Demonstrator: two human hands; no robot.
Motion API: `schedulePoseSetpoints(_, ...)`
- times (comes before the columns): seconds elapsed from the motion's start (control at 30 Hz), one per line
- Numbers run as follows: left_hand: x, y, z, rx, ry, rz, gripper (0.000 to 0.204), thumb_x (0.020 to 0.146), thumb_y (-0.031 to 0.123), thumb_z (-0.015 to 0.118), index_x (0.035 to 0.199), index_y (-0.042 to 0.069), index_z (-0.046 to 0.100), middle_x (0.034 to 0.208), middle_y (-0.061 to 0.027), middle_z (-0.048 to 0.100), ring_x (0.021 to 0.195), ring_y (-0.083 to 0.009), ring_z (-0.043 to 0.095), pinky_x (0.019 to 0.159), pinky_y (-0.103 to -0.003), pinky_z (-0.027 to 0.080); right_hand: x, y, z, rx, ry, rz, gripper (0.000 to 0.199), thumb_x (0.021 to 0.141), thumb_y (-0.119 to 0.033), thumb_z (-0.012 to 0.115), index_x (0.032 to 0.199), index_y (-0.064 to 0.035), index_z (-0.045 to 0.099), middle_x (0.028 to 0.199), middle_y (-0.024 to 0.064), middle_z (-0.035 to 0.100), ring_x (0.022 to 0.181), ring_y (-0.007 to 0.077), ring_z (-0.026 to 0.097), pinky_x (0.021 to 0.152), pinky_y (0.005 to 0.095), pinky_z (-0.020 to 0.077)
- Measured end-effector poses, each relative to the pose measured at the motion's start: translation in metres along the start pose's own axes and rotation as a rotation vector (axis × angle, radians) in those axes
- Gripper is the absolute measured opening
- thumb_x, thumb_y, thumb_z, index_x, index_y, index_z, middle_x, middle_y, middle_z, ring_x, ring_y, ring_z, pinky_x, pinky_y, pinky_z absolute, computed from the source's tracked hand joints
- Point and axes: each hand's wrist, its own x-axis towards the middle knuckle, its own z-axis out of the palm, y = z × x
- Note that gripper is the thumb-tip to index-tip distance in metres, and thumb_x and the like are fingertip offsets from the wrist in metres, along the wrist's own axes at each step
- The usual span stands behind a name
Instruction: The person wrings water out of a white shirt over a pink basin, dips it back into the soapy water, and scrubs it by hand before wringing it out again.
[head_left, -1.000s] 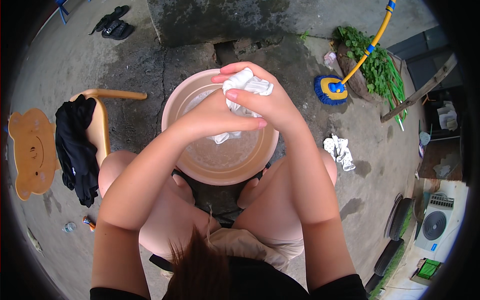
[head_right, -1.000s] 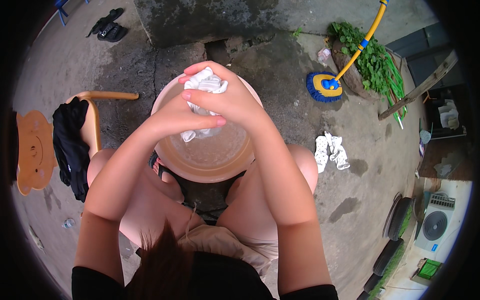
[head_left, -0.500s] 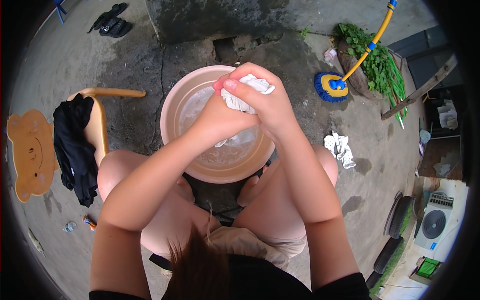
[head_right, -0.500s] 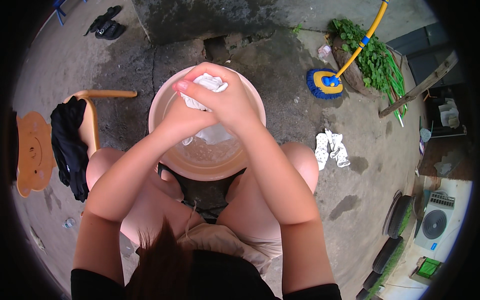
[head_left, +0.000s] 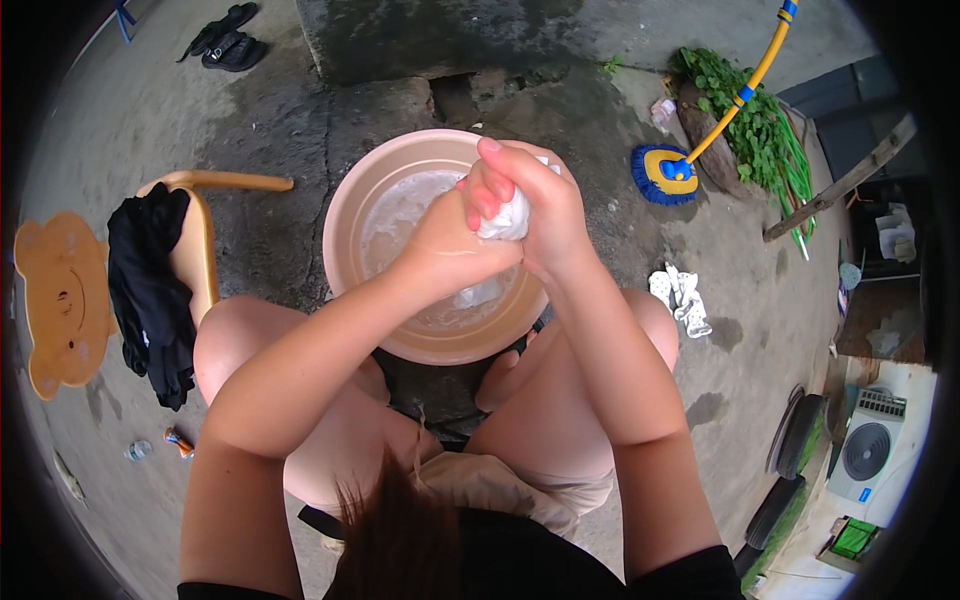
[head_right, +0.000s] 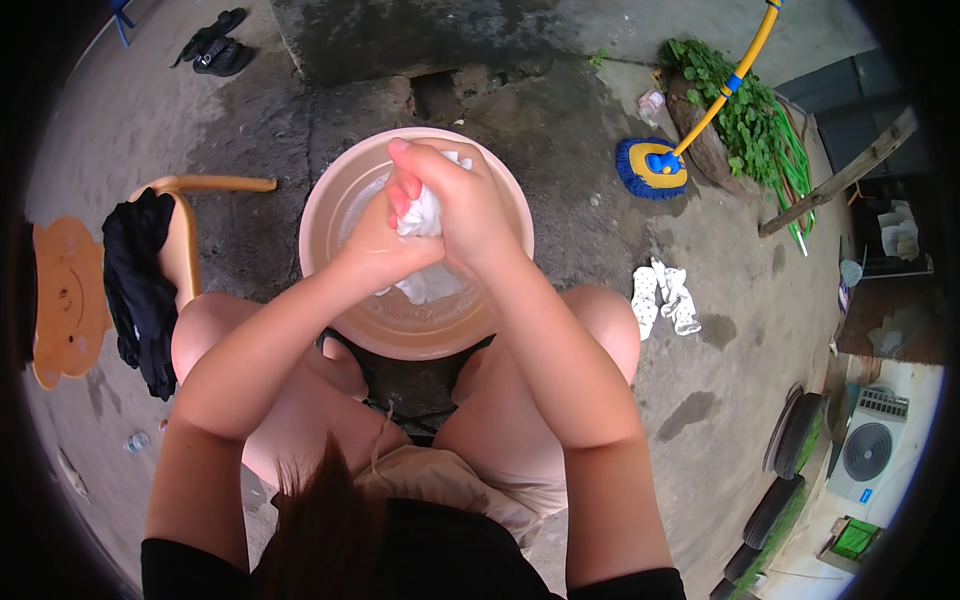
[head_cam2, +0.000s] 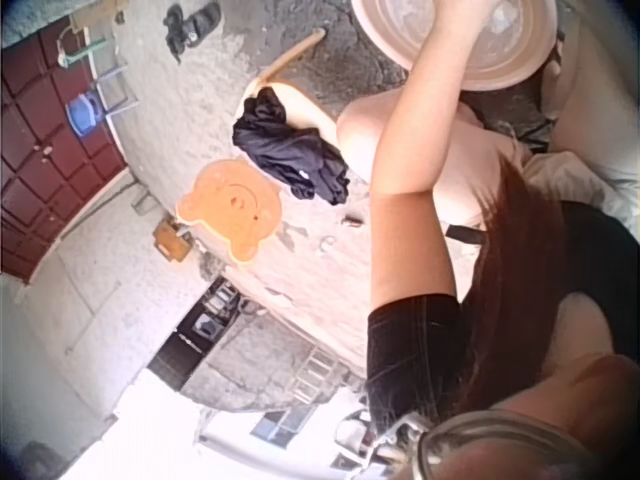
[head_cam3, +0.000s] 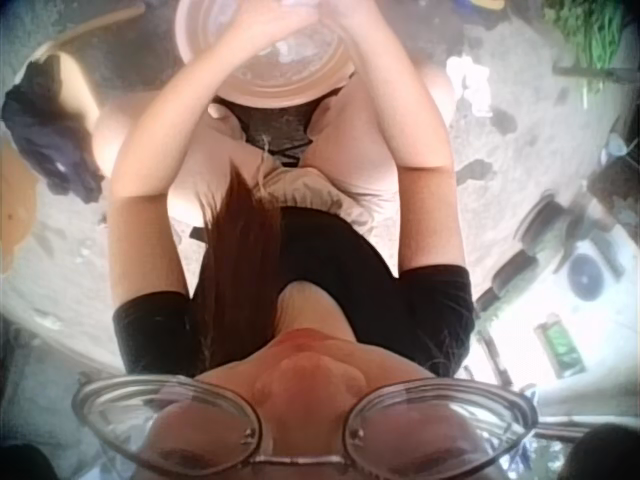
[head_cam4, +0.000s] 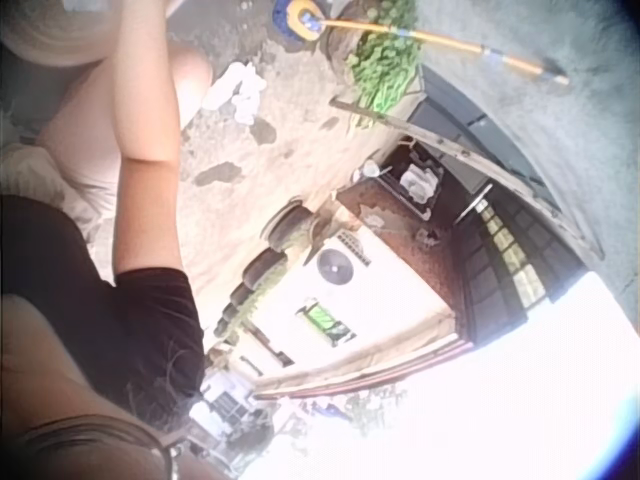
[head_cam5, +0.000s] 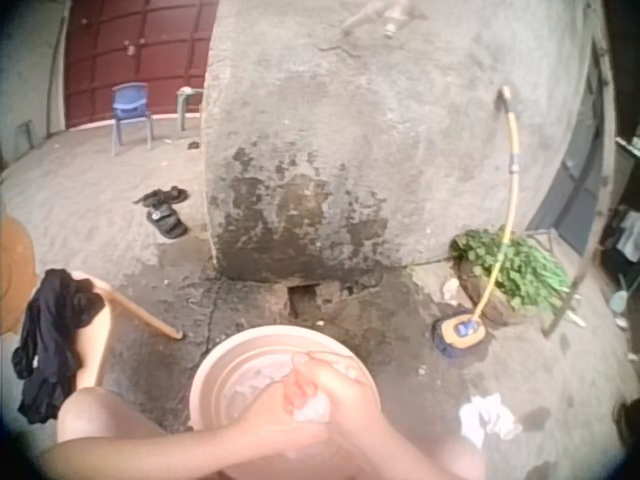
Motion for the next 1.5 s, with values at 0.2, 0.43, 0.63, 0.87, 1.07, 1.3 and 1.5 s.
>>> schedulePoseSetpoints(0.2,0.007,0.014,-0.007,-0.048,-0.128,-0.166,0.03,0.068,0.015,0.068,0.095,0.004,0.059,0.092,-0.0095,0.064,0.089,-0.0193,0.062,0.076,-0.031,0.047,0.005,-0.002,-0.008,0.104,-0.007,0.068,0.037,0.09,-0.026,0.053,0.057,-0.0099,0.044,0.059,0.0086,0.052,0.058,0.0202,0.053,0.077,0.0313,0.0446)
schedulePoseSetpoints(0.43,0.011,0.027,-0.031,-0.156,-0.393,-0.158,0.054,0.079,0.024,0.072,0.122,-0.001,0.051,0.111,-0.0085,0.06,0.104,-0.0157,0.055,0.091,-0.031,0.044,0.0,-0.002,-0.016,0.137,0.013,0.001,0.038,0.096,-0.037,0.045,0.091,-0.0023,0.059,0.08,0.0155,0.063,0.08,0.0217,0.063,0.075,0.0315,0.0489)
schedulePoseSetpoints(0.63,0.012,0.023,-0.056,-0.119,-0.208,-0.166,0.048,0.086,0.032,0.067,0.118,-0.001,0.052,0.097,-0.0053,0.06,0.088,-0.0123,0.055,0.078,-0.027,0.045,-0.009,-0.025,-0.059,-0.365,0.169,0.096,0.058,0.099,-0.049,0.03,0.12,-0.0022,0.057,0.075,0.0091,0.067,0.05,0.0124,0.06,0.038,0.0213,0.0432)
schedulePoseSetpoints(0.87,0.012,0.028,-0.056,-0.114,-0.184,-0.138,0.034,0.088,0.031,0.063,0.105,0.003,0.054,0.078,0.0004,0.054,0.073,-0.0072,0.049,0.068,-0.023,0.039,-0.015,-0.044,-0.092,0.061,0.192,-0.008,0.052,0.095,-0.047,0.045,0.113,0.0008,0.057,0.087,0.0126,0.066,0.057,0.0164,0.061,0.049,0.0257,0.0496)
schedulePoseSetpoints(1.07,0.011,0.023,-0.058,-0.015,-0.293,-0.15,0.034,0.087,0.033,0.062,0.098,0.001,0.061,0.077,-0.0027,0.06,0.076,-0.0105,0.055,0.072,-0.025,0.042,-0.015,-0.039,-0.089,0.331,0.165,-0.155,0.037,0.093,-0.027,0.057,0.117,0.001,0.054,0.1,0.014,0.064,0.08,0.0198,0.064,0.072,0.0299,0.0534)
schedulePoseSetpoints(1.3,0.008,0.026,-0.053,-0.148,-0.2,-0.145,0.039,0.085,0.032,0.064,0.098,-0.004,0.065,0.088,-0.0094,0.068,0.083,-0.0125,0.06,0.076,-0.025,0.044,-0.014,-0.024,-0.078,0.219,0.001,-0.182,0.051,0.09,-0.01,0.059,0.136,-0.0012,0.039,0.114,0.0098,0.06,0.097,0.0151,0.057,0.083,0.0285,0.0475)
schedulePoseSetpoints(1.5,0.006,0.037,-0.036,-0.174,-0.221,-0.081,0.041,0.084,0.008,0.069,0.119,0.003,0.049,0.093,-0.0042,0.066,0.089,-0.0093,0.062,0.072,-0.024,0.048,-0.022,-0.027,-0.067,0.037,0.009,-0.159,0.056,0.088,-0.008,0.062,0.138,-0.0044,0.038,0.109,0.005,0.061,0.091,0.0114,0.058,0.073,0.0269,0.0463)
